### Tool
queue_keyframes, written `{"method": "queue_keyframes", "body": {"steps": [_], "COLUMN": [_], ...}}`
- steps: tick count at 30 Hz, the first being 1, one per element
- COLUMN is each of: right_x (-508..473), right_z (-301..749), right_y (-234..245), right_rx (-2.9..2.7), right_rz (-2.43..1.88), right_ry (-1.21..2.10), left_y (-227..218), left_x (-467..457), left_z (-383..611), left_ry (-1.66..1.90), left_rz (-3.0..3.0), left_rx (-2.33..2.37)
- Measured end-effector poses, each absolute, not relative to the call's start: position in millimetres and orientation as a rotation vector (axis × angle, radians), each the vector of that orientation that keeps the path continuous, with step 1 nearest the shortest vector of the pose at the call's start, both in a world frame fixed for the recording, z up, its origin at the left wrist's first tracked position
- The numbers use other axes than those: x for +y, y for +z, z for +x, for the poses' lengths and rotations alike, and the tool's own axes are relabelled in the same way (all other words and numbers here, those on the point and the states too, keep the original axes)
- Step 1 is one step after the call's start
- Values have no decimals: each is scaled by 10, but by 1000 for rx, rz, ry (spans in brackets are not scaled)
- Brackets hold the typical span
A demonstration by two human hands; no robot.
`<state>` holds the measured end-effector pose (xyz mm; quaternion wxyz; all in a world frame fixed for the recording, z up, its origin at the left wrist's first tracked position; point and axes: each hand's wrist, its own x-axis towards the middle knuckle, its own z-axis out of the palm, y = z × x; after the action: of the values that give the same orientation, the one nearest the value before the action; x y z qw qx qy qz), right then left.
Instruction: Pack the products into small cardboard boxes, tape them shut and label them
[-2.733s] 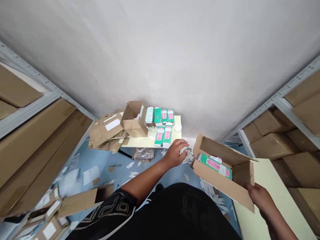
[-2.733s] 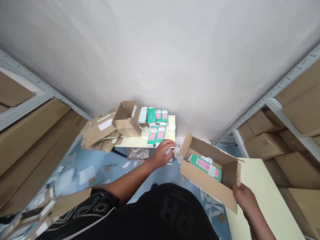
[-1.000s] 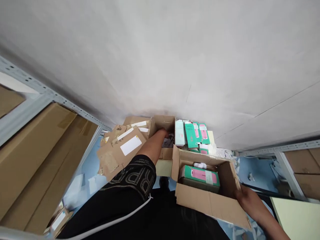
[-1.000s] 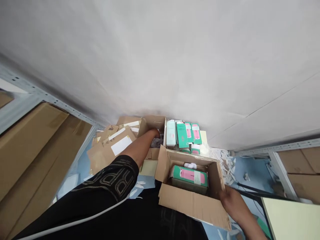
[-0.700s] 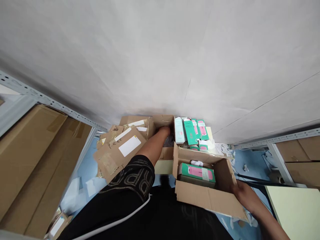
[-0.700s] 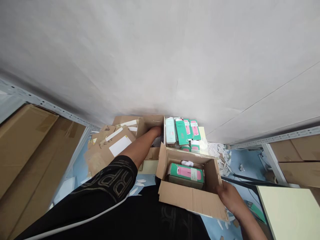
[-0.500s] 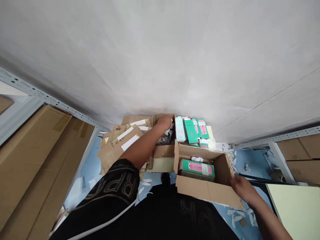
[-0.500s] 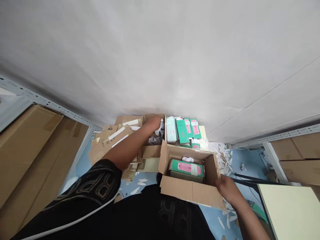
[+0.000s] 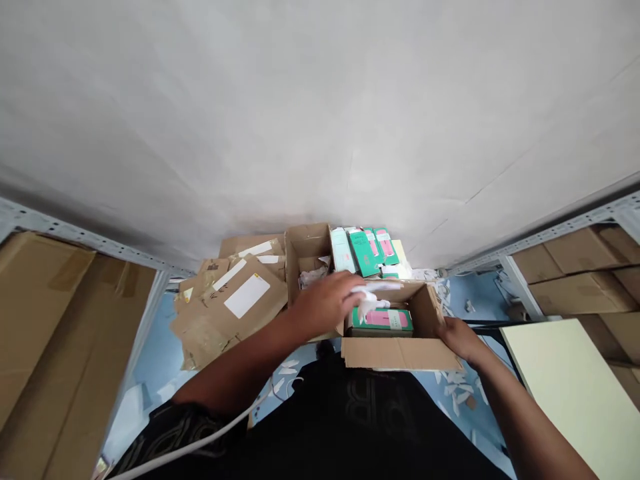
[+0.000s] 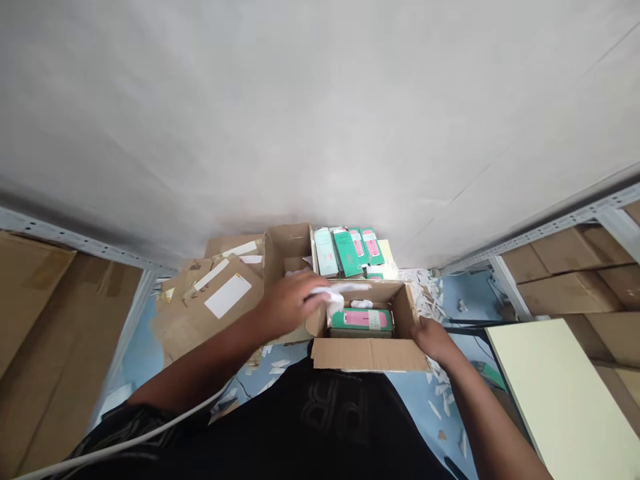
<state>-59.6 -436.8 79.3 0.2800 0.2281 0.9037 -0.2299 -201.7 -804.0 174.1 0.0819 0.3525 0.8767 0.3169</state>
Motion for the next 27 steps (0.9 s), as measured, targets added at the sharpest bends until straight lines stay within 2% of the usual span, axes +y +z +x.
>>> {"method": "queue_keyframes", "body": {"steps": [5, 16, 22, 27], "right_x": [-4437, -4332, -4013, -3540], "right_z": [-501, 205, 602, 1063], "right_y": [832, 899, 887, 761], "right_rx": [2405, 2285, 2332, 2363], "right_rz": [667, 1135, 1334, 1473], "right_ry": [-680, -1038, -1111, -1223], "left_y": [1432, 1099, 961, 801], "left_x": [-7751, -7869, -7079, -6126], "left_z": [-1910, -2083, -1667, -1331], "left_ry": [755, 1248, 1539, 1380], "left_rz": [1273, 1020, 740, 693], "left_rx": [2397, 2521, 2124, 1980]}}
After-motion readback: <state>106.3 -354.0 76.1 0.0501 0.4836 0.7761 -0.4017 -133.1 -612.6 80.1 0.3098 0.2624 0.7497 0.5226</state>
